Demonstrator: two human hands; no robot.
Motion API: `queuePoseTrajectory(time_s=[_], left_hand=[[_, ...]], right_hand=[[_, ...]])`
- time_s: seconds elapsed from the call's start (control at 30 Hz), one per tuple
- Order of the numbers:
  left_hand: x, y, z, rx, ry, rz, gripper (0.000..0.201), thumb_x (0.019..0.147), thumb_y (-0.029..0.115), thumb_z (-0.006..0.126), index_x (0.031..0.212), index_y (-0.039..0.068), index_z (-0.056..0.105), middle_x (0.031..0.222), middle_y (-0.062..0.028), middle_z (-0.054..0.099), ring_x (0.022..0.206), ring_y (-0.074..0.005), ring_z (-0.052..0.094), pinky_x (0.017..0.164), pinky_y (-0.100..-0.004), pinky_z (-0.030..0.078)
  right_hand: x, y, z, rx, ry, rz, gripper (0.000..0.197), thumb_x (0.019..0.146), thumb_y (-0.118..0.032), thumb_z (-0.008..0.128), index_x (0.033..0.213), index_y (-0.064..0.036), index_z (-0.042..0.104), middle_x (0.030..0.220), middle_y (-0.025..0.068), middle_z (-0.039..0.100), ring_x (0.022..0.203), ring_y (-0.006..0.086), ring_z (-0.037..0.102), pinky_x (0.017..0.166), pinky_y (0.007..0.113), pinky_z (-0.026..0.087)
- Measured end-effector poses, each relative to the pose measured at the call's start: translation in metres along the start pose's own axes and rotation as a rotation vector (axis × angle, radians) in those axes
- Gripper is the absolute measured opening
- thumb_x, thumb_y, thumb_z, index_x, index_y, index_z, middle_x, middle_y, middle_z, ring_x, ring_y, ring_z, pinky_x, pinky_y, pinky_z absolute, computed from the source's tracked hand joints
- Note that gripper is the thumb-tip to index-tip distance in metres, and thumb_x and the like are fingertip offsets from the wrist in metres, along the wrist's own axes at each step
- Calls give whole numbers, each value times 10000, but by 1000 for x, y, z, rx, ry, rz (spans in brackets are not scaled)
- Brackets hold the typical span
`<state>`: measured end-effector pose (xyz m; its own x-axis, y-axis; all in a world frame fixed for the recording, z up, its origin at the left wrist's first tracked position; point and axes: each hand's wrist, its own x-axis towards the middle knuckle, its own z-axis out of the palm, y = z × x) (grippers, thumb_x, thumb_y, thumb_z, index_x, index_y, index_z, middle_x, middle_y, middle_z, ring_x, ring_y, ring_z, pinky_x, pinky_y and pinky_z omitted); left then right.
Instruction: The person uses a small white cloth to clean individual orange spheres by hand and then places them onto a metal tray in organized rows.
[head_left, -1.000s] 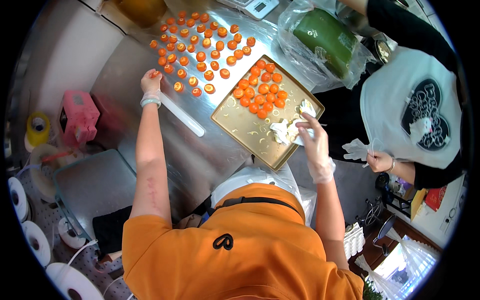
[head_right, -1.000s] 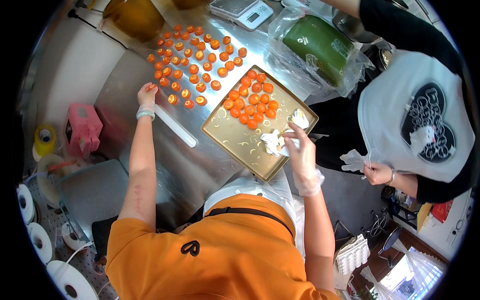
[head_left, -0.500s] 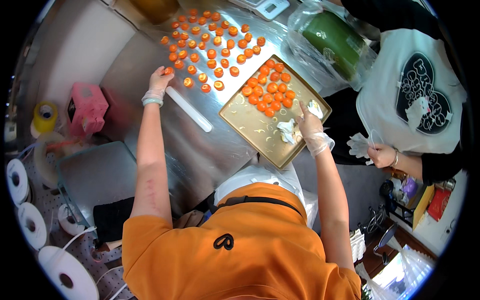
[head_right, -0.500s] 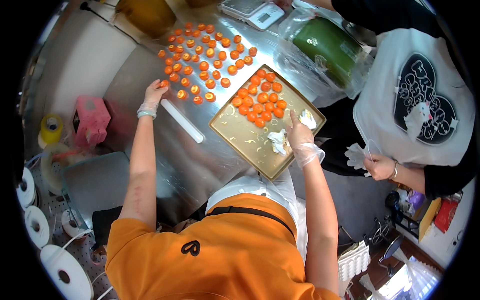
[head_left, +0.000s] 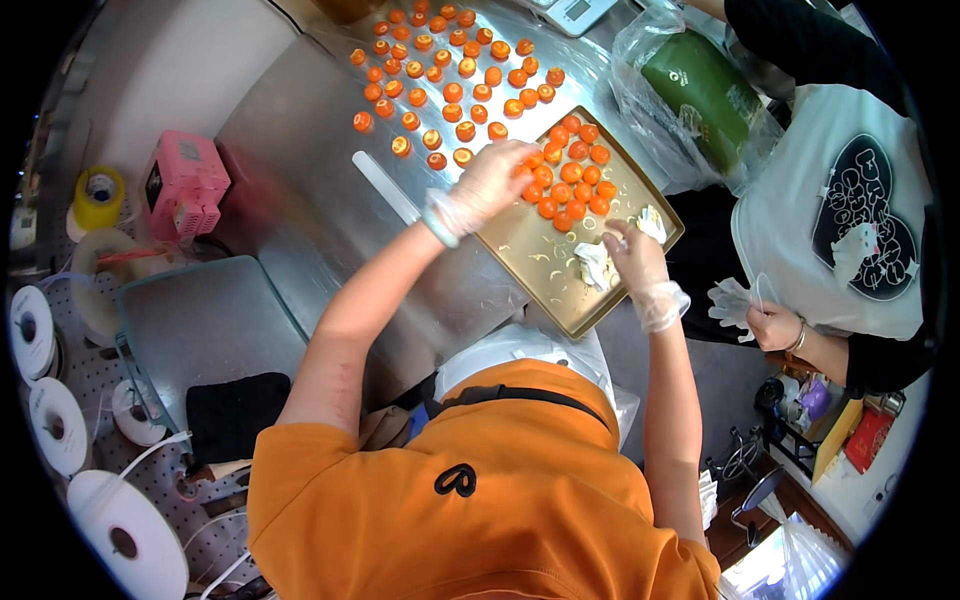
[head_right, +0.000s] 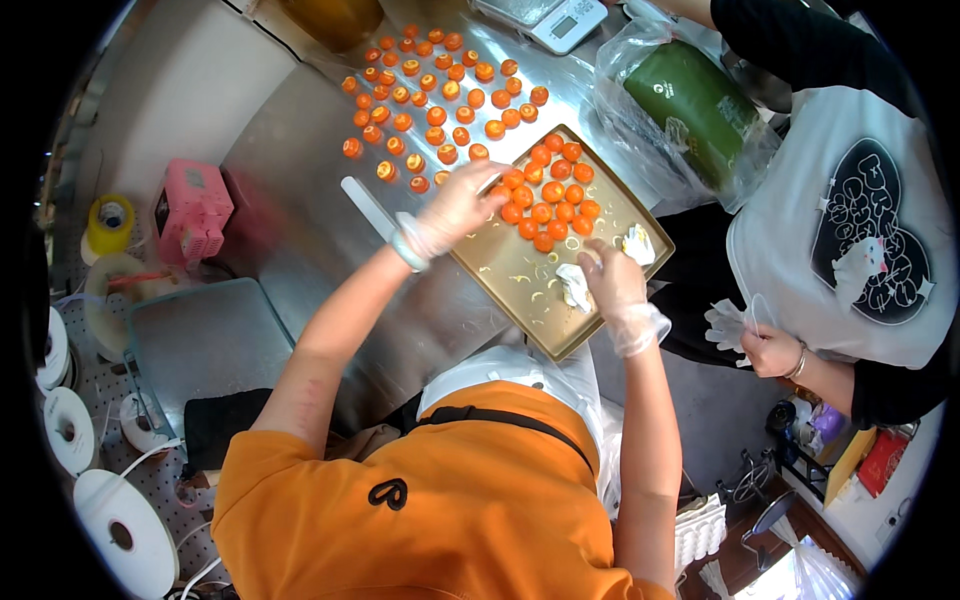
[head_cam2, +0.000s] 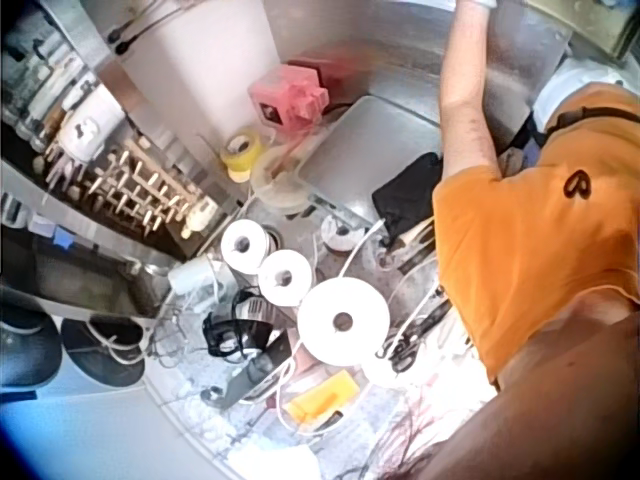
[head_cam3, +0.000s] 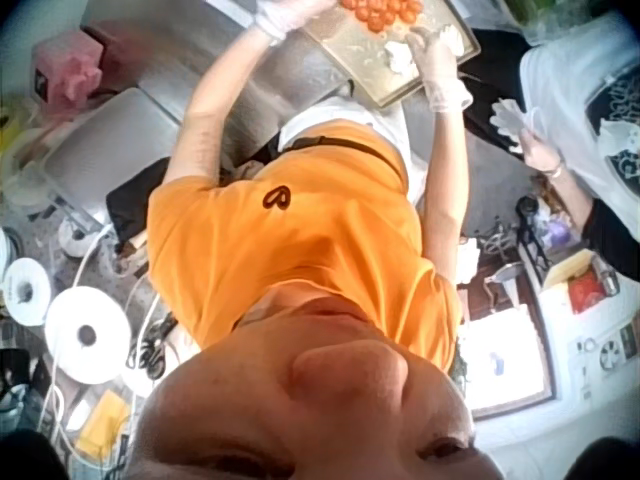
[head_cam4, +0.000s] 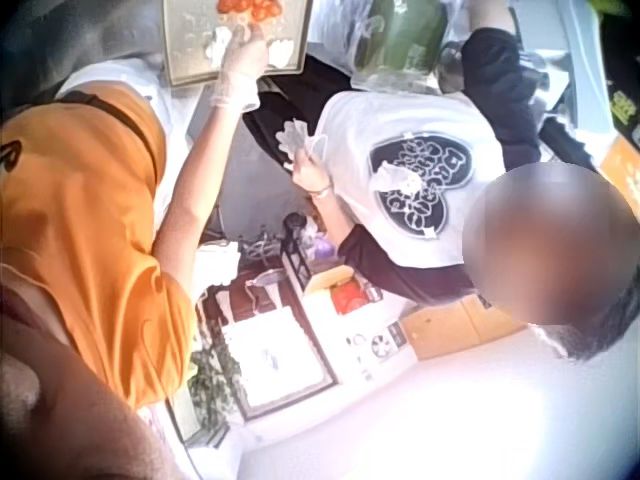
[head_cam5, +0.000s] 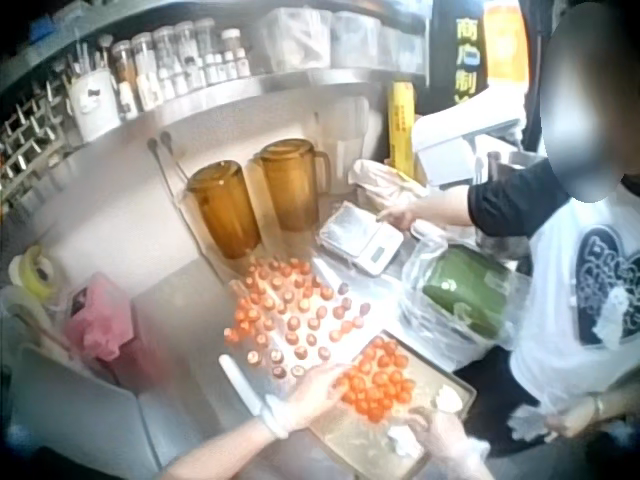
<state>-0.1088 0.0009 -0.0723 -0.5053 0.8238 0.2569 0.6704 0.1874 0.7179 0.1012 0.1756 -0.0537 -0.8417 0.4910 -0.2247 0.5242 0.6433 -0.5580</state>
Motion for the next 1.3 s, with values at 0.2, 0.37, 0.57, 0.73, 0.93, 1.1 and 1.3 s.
queuePoseTrajectory(time_s=[0.2,0.37,0.57,0.73,0.93,1.1,1.3], left_hand=[[29,24,72,197,-118,143,347,772,153,694,1092,46,616,1030,-133,616,987,-298,573,877,-396,438],[57,35,118,323,-214,100,349,741,219,722,1040,57,642,962,-83,621,1034,-257,528,899,-407,396],[92,13,138,479,-484,148,328,748,290,729,1012,99,688,967,-77,654,1047,-262,535,920,-425,390],[117,6,136,467,-761,51,258,764,273,717,947,92,700,904,-133,676,976,-293,597,914,-435,391],[115,13,138,531,-663,147,278,818,305,628,872,40,693,849,-165,667,931,-325,607,902,-435,397],[115,20,136,563,-634,237,281,804,321,638,855,50,695,853,-166,668,919,-334,612,879,-433,416],[118,23,133,513,-640,174,256,788,289,632,855,50,696,876,-169,673,868,-354,623,860,-442,439]], right_hand=[[-60,-7,1,271,-37,136,346,910,-316,514,912,8,636,887,224,646,840,395,620,732,418,468],[-87,7,13,436,10,50,232,877,-55,427,1008,19,603,995,188,555,939,345,555,859,360,431],[-88,9,4,492,57,40,289,842,26,423,1088,18,575,1034,172,522,946,322,538,851,338,426],[-83,17,1,519,74,58,303,832,38,424,1096,13,570,1003,162,513,884,309,531,830,337,429],[-91,16,-1,547,143,48,292,828,54,424,1076,15,574,1019,161,517,894,301,546,821,339,437],[-96,18,-2,582,164,65,297,844,18,415,1092,23,578,1016,167,515,944,305,533,881,336,415],[-94,14,-4,655,192,131,271,857,50,478,1106,2,571,1036,125,523,926,239,531,833,291,428]])
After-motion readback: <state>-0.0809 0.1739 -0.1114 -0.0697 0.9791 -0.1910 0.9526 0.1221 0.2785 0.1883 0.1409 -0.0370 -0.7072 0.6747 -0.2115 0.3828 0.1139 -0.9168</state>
